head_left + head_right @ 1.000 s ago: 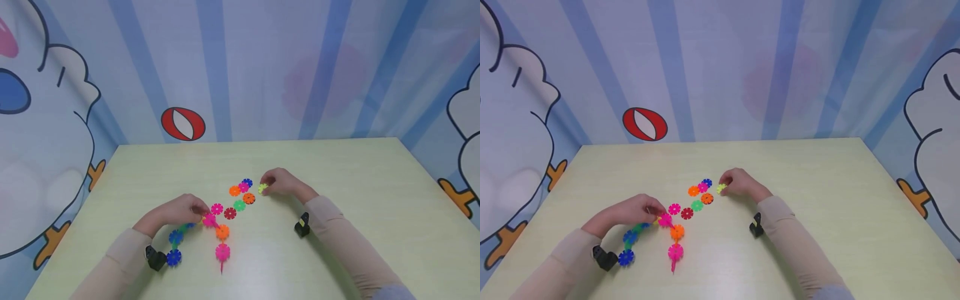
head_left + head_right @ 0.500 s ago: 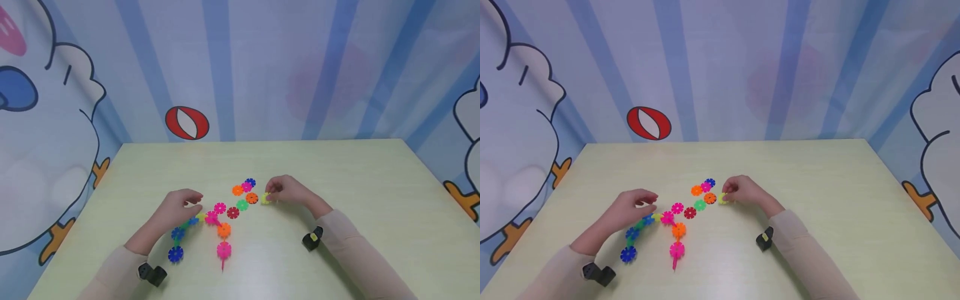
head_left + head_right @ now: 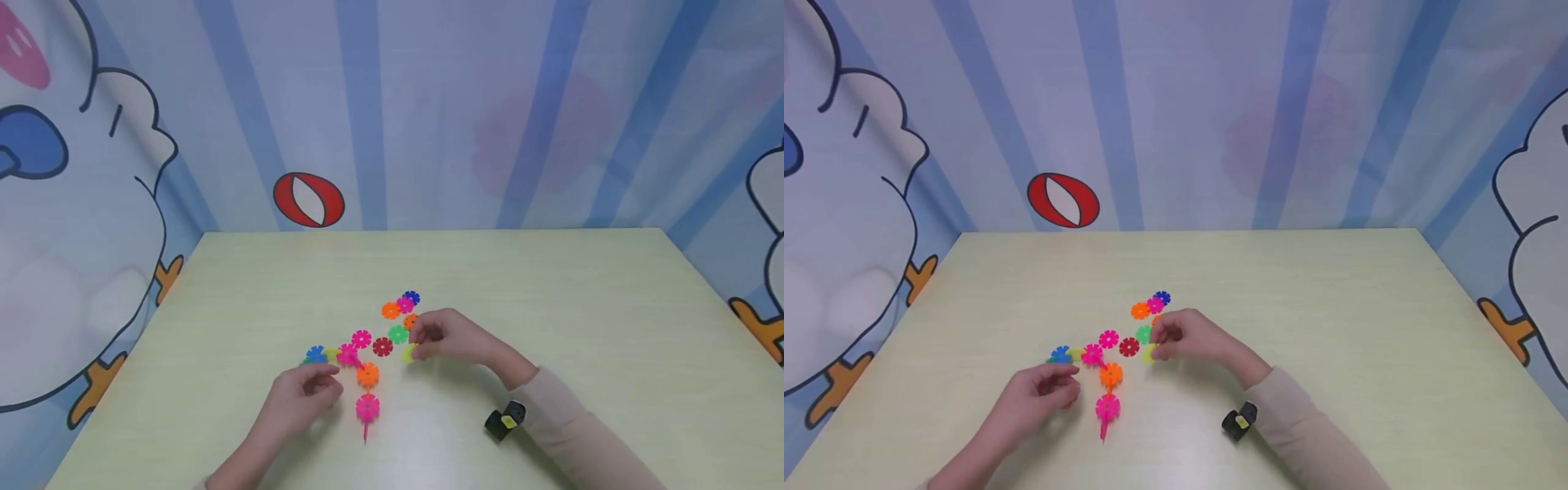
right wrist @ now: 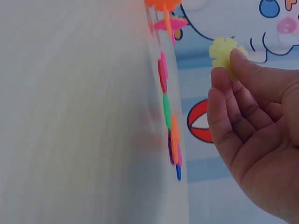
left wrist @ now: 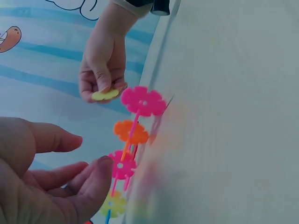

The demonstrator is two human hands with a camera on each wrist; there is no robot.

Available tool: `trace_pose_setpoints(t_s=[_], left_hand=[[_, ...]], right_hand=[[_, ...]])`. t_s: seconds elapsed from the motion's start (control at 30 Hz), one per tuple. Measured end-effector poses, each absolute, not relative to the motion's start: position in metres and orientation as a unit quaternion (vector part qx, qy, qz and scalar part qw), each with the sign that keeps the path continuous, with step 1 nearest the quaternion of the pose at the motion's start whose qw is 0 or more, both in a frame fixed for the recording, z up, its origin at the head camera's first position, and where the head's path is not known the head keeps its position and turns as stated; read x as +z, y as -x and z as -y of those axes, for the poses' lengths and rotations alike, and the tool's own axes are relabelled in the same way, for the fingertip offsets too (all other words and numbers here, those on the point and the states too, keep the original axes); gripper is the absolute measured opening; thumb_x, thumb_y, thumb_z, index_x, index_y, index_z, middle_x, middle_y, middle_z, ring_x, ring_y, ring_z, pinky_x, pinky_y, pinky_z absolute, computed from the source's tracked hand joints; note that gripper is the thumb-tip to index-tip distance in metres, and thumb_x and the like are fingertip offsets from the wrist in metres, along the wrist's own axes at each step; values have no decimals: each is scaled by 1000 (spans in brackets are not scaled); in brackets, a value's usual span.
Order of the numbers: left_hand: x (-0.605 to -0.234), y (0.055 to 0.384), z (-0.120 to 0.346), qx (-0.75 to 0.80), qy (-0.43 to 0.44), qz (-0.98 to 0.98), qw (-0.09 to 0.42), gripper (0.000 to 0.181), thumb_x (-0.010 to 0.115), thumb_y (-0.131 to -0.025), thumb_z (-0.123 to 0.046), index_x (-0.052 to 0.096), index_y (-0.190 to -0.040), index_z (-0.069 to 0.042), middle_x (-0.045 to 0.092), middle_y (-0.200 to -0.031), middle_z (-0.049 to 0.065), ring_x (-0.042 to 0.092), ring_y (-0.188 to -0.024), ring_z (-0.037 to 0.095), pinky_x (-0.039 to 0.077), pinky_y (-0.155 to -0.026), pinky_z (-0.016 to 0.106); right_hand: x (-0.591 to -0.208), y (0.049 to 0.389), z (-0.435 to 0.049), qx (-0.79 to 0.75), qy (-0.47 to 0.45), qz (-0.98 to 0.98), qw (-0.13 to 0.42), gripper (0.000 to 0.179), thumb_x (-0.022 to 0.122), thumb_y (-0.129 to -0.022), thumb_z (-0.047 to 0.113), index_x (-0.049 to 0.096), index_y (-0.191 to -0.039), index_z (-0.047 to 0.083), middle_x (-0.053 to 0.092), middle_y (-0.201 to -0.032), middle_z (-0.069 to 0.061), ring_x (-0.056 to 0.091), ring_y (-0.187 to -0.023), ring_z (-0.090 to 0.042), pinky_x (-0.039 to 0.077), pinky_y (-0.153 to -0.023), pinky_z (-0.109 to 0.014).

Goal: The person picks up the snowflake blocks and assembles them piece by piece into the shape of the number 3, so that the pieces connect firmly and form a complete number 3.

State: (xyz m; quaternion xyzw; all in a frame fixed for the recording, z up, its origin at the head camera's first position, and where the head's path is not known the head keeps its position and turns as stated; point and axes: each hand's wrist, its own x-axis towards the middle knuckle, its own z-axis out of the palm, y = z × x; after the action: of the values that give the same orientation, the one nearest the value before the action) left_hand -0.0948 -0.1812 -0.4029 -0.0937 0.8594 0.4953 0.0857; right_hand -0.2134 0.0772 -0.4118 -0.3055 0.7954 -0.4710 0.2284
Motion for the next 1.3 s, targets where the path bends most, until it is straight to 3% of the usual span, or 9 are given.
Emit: trace_pose_setpoints(t_s=[0.3, 0.63, 0.97, 1.3], left_hand=[[-422, 94, 174, 505, 86, -839, 186, 41, 72, -86, -20, 62, -119, 2, 69, -82, 2, 64, -71, 14, 57, -69, 30], [-428, 108, 173, 546, 78, -793, 260, 37, 71, -87, -19, 63, -114, 5, 70, -84, 7, 69, -71, 17, 59, -69, 32], [-431, 115, 182, 595, 36, -747, 295, 27, 67, -87, -7, 62, -108, 10, 71, -85, 14, 71, -71, 23, 59, -68, 37], [-436, 113, 181, 621, 38, -731, 280, 25, 60, -91, -2, 61, -111, 13, 71, -87, 13, 72, -73, 25, 59, -69, 38]], right_hand=[[-419, 199, -54, -485, 332, -769, 251, 13, 72, -85, 5, 69, -97, 3, 69, -84, -3, 63, -72, -12, 53, -68, -24], [-424, 197, -48, -466, 323, -783, 258, 8, 73, -85, 9, 71, -92, 7, 68, -83, 1, 60, -72, -12, 51, -69, -25], [-429, 195, -40, -447, 311, -791, 279, 6, 75, -81, 6, 71, -85, 8, 67, -79, 1, 60, -69, -12, 51, -67, -26], [-434, 193, -36, -443, 320, -791, 274, 6, 76, -81, 8, 72, -85, 9, 65, -74, 2, 56, -67, -11, 49, -66, -24]])
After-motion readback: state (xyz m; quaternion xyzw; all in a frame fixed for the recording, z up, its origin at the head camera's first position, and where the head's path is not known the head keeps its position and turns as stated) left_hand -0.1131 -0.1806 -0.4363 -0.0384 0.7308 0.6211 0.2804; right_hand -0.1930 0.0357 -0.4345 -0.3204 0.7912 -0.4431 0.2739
